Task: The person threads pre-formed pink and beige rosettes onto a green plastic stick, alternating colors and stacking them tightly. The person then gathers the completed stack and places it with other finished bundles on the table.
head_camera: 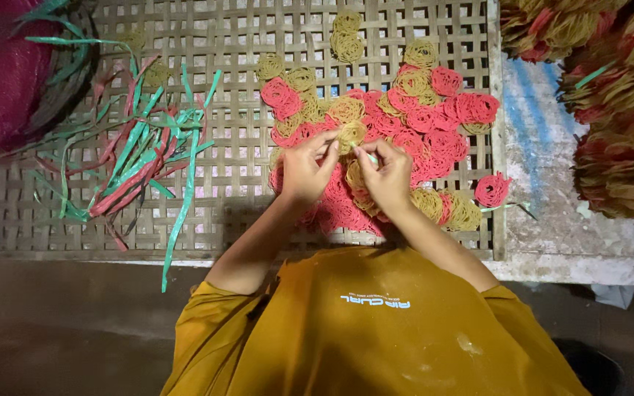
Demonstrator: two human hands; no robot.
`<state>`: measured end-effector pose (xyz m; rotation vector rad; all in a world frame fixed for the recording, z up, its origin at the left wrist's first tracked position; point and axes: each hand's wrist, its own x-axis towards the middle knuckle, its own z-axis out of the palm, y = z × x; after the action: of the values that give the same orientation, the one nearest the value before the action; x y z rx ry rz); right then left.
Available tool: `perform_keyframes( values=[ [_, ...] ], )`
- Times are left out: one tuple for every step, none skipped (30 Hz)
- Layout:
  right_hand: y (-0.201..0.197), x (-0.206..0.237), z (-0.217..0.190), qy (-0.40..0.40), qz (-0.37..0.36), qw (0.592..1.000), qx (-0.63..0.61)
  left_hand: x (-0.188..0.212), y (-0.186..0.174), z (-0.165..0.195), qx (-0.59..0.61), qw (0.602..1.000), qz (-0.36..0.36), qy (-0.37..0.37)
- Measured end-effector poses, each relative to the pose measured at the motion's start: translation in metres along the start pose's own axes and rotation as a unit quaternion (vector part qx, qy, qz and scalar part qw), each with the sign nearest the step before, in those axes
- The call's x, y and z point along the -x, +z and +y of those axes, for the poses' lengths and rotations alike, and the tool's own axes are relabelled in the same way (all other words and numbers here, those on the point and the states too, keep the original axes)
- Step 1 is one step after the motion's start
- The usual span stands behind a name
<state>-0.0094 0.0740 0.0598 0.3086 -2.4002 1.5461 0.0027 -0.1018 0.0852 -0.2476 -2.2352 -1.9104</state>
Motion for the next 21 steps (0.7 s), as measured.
perform_keyframes(
  values=[
    [0.0,0.0,-0.002,-0.031,0.011,0.999,0.037,0.0,0.0,0.002,-0.015,1.0,-0.001,-0.002],
    [-0.001,0.0,-0.004,-0.062,0.022,0.995,0.075,0.0,0.0,0.004,-0.029,1.0,-0.002,-0.003],
    [-0.002,0.001,-0.005,-0.068,0.017,0.995,0.071,0.0,0.0,0.006,-0.044,0.999,-0.003,-0.005],
    [-0.002,0.002,-0.006,-0.074,0.013,0.995,0.067,0.0,0.0,0.008,-0.051,0.998,-0.005,-0.044],
    [-0.003,0.002,-0.007,-0.08,0.008,0.995,0.063,0.0,0.001,0.009,-0.058,0.995,-0.008,-0.083],
    [-0.002,0.002,-0.007,-0.083,0.007,0.994,0.064,0.0,0.001,0.011,-0.065,0.99,-0.012,-0.122],
    [-0.001,0.002,-0.007,-0.086,0.006,0.994,0.064,0.0,0.002,0.012,-0.058,0.994,-0.008,-0.094],
    [-0.001,0.003,-0.007,-0.089,0.005,0.994,0.065,0.0,0.002,0.013,-0.051,0.997,-0.005,-0.065],
    [-0.001,0.003,-0.006,-0.085,0.007,0.994,0.073,0.001,0.003,0.014,-0.045,0.998,-0.003,-0.036],
    [-0.001,0.003,-0.005,-0.08,0.009,0.993,0.082,0.001,0.003,0.013,-0.051,0.998,-0.012,-0.031],
    [-0.001,0.004,-0.005,-0.075,0.011,0.993,0.09,0.001,0.002,0.011,-0.058,0.998,-0.02,-0.027],
    [-0.002,0.004,-0.004,-0.078,0.011,0.992,0.096,0.001,0.002,0.009,-0.065,0.997,-0.029,-0.022],
    [-0.003,0.004,-0.004,-0.081,0.013,0.991,0.102,0.0,0.0,0.005,-0.027,0.997,-0.055,-0.054],
    [-0.005,0.004,-0.003,-0.083,0.014,0.99,0.109,-0.001,-0.002,-0.001,0.011,0.993,-0.08,-0.086],
    [-0.006,0.005,-0.004,-0.094,0.011,0.99,0.106,-0.002,-0.004,-0.007,0.049,0.986,-0.105,-0.118],
    [-0.007,0.005,-0.004,-0.104,0.009,0.989,0.104,-0.004,-0.006,-0.015,0.08,0.978,-0.117,-0.155],
    [-0.008,0.005,-0.005,-0.114,0.007,0.988,0.102,-0.006,-0.007,-0.023,0.11,0.967,-0.127,-0.192],
    [-0.008,0.005,-0.006,-0.115,-0.001,0.988,0.101,-0.007,-0.009,-0.032,0.141,0.953,-0.137,-0.23],
    [-0.009,0.006,-0.007,-0.117,-0.009,0.988,0.099,-0.006,-0.008,-0.041,0.139,0.96,-0.141,-0.2],
    [-0.01,0.005,-0.007,-0.119,-0.016,0.988,0.099,-0.006,-0.007,-0.049,0.137,0.965,-0.144,-0.168],
    [-0.01,0.005,-0.008,-0.117,-0.02,0.988,0.095,-0.007,-0.006,-0.056,0.134,0.97,-0.148,-0.136]
  ],
)
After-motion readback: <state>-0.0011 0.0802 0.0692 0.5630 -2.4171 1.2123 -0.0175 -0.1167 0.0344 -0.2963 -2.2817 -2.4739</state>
